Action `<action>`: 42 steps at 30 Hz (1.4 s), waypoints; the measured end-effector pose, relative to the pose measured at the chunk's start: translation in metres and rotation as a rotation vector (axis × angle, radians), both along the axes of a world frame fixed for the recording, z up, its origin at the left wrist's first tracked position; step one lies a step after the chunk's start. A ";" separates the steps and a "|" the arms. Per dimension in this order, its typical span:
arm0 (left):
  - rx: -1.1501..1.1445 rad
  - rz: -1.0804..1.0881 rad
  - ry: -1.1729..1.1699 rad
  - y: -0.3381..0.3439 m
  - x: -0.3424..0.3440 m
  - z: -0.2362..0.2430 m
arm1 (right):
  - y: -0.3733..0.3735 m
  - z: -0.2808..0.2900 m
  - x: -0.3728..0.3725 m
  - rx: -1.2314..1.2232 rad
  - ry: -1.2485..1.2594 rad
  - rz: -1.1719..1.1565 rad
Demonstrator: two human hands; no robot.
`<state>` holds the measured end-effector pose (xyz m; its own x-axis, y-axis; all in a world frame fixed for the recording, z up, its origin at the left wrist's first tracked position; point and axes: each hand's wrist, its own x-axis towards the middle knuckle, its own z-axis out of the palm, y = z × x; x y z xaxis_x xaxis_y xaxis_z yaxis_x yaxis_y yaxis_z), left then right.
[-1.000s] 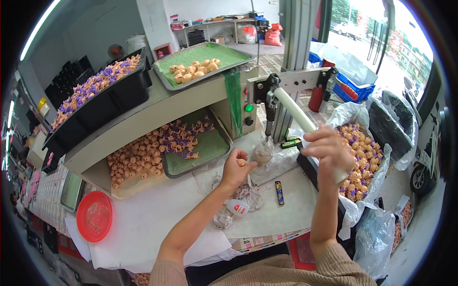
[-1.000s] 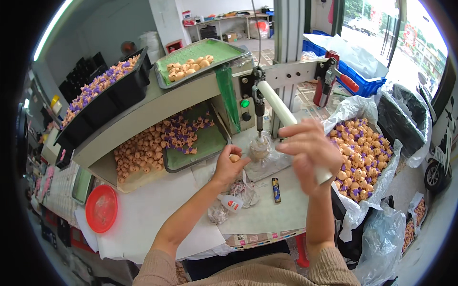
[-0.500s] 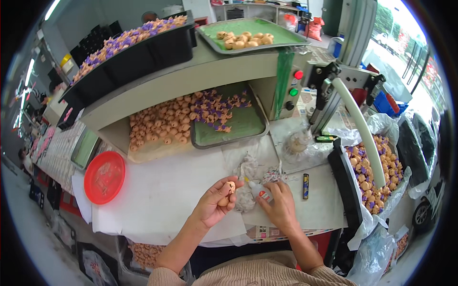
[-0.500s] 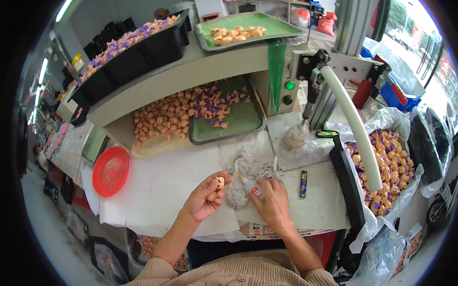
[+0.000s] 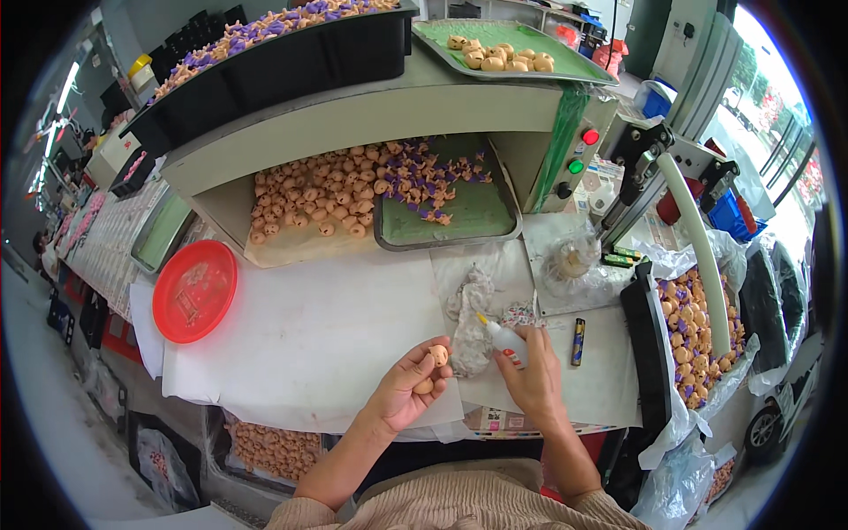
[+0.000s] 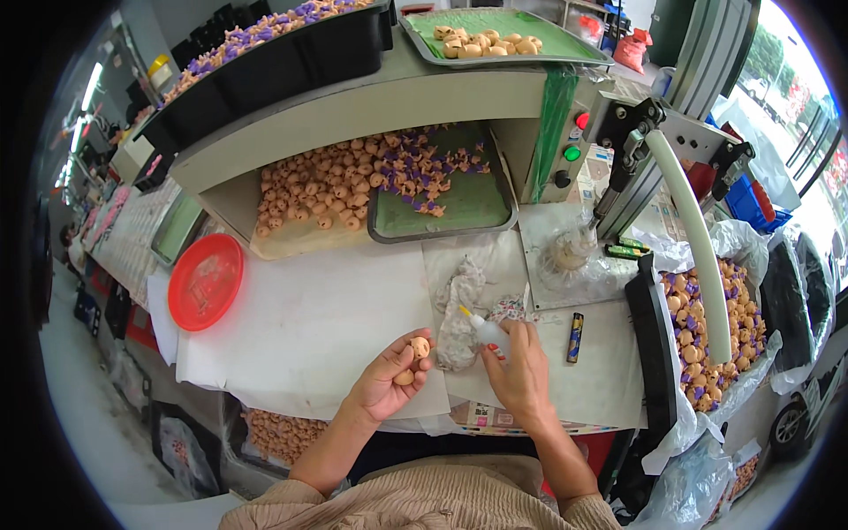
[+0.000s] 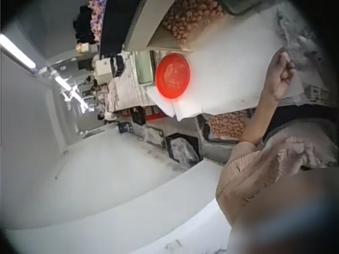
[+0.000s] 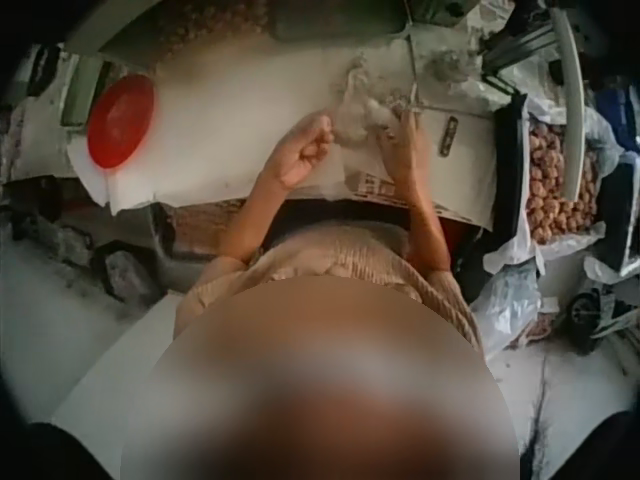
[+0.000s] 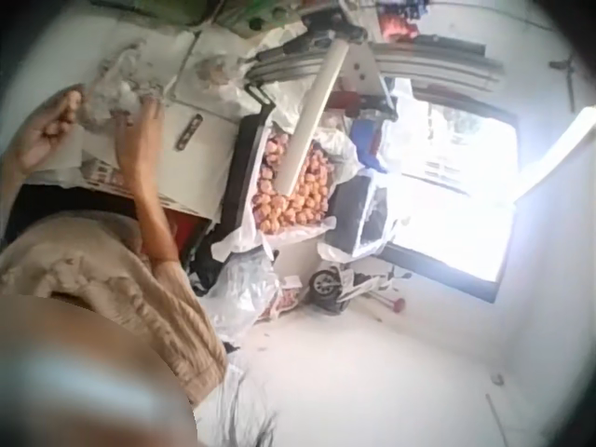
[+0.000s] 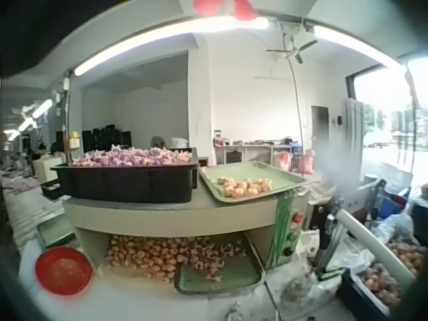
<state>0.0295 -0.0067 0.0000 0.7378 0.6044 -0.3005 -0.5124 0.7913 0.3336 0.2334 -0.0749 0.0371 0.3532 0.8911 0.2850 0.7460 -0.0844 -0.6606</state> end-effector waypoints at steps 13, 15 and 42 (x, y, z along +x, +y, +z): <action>0.037 -0.015 0.008 0.004 0.002 -0.007 | -0.018 0.019 -0.007 0.258 0.119 0.162; 0.038 -0.015 0.012 0.004 0.003 -0.006 | -0.018 0.017 -0.008 0.281 0.117 0.170; 0.086 0.013 0.023 0.002 0.005 -0.015 | -0.024 0.021 -0.007 0.250 0.098 0.191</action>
